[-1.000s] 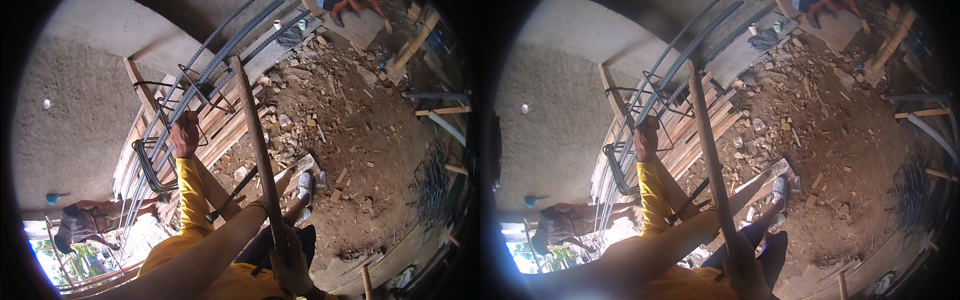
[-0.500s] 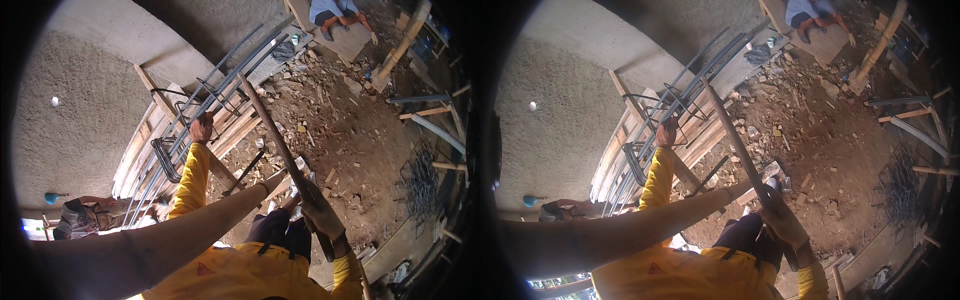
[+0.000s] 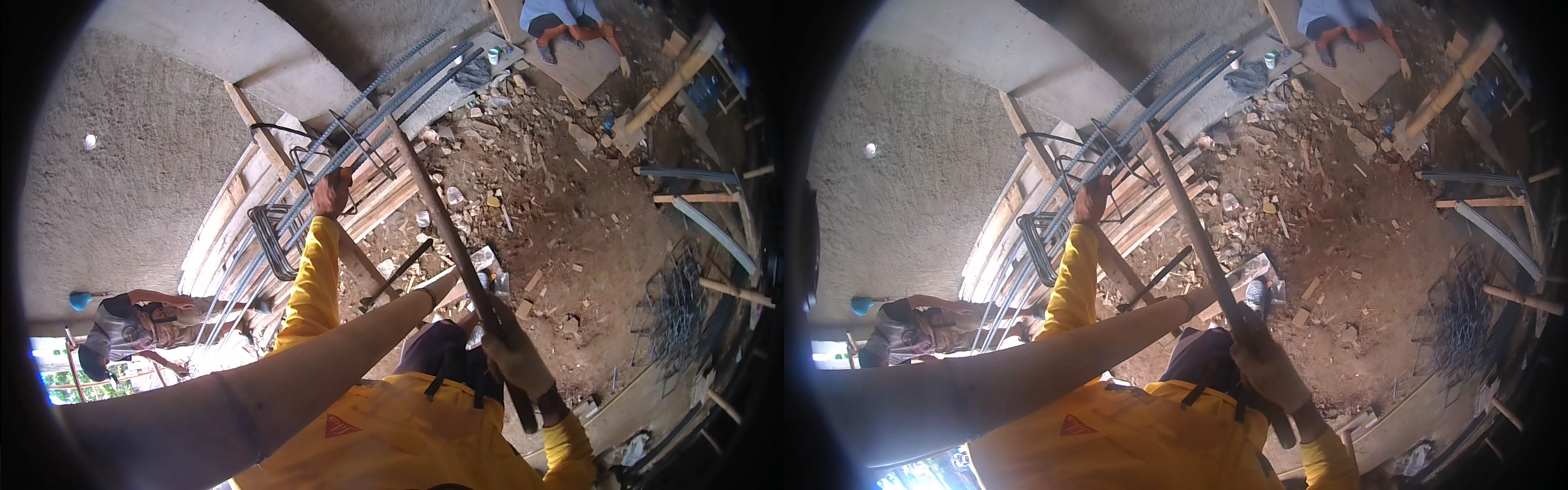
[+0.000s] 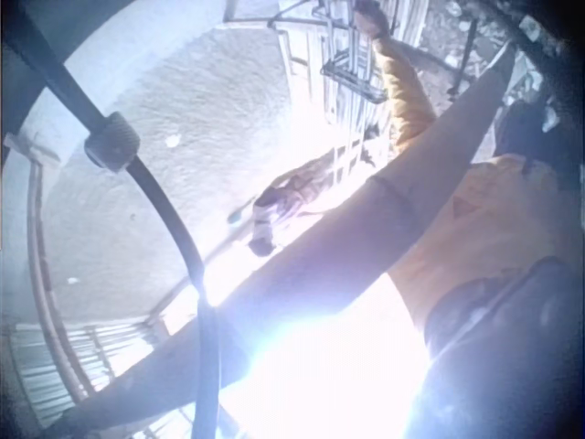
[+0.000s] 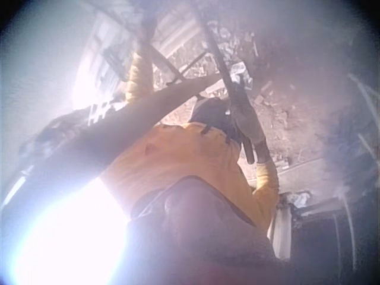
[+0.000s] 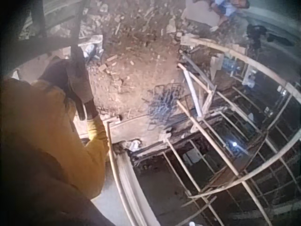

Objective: The person assembles a rebar cage by placing a pre-bent stirrup onto a rebar framework and securing it with wire ties. They use pliers to twist and tighten the wire at multiple points along the cage.

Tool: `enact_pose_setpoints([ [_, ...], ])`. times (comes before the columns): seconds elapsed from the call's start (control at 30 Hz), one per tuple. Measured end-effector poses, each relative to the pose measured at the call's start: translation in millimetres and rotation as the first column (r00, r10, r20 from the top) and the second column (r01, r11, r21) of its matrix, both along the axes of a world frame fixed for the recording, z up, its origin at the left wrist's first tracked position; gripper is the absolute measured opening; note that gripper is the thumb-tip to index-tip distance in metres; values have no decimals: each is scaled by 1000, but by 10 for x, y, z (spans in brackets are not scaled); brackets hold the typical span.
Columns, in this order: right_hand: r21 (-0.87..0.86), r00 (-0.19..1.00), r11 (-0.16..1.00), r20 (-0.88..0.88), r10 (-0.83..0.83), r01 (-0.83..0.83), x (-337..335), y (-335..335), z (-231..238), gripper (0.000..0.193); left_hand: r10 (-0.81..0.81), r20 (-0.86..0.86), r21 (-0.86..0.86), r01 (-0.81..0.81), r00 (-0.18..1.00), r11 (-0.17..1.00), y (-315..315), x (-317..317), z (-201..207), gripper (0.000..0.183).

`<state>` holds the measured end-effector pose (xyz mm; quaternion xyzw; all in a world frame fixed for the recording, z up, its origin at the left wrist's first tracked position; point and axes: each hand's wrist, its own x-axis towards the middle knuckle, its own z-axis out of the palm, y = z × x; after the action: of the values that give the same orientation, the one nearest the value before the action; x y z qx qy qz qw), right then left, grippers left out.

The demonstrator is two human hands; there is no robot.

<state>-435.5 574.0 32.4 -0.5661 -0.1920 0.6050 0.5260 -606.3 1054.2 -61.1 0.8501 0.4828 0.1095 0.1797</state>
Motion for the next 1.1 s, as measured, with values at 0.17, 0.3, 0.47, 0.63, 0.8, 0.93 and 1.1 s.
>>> enact_pose_setpoints([
  [0.17, 2, 992, 997, -101, -73, 73, -470, 79, -29, 68, 49, -30, 31, -48, 998, 998, -114, 66, 76, 52],
  [0.3, -38, 949, 992, -289, -126, 120, -731, 118, -79, 65, 64, -23, 48, -63, 998, 997, -122, 81, 99, 52],
  [0.47, 72, 980, 996, 191, -57, 44, -1048, 122, -335, 39, 110, -11, 136, -108, 994, 985, -161, 85, 8, 51],
  [0.63, 94, 951, 990, 283, -127, 104, -1179, 181, -403, 61, 141, -69, 167, -128, 988, 978, -147, 78, -63, 51],
  [0.8, 67, 946, 994, 307, -104, 88, -1011, 210, -241, 42, 124, -40, 114, -118, 992, 986, -122, 94, -72, 51],
  [0.93, 30, 965, 998, 253, -63, 57, -1007, 189, -218, 51, 112, 23, 166, -114, 993, 980, -182, 62, -85, 52],
  [1.1, 167, 920, 983, 367, -138, 80, -1128, 237, -357, 63, 67, 87, 316, -91, 994, 944, -180, 18, -186, 47],
])
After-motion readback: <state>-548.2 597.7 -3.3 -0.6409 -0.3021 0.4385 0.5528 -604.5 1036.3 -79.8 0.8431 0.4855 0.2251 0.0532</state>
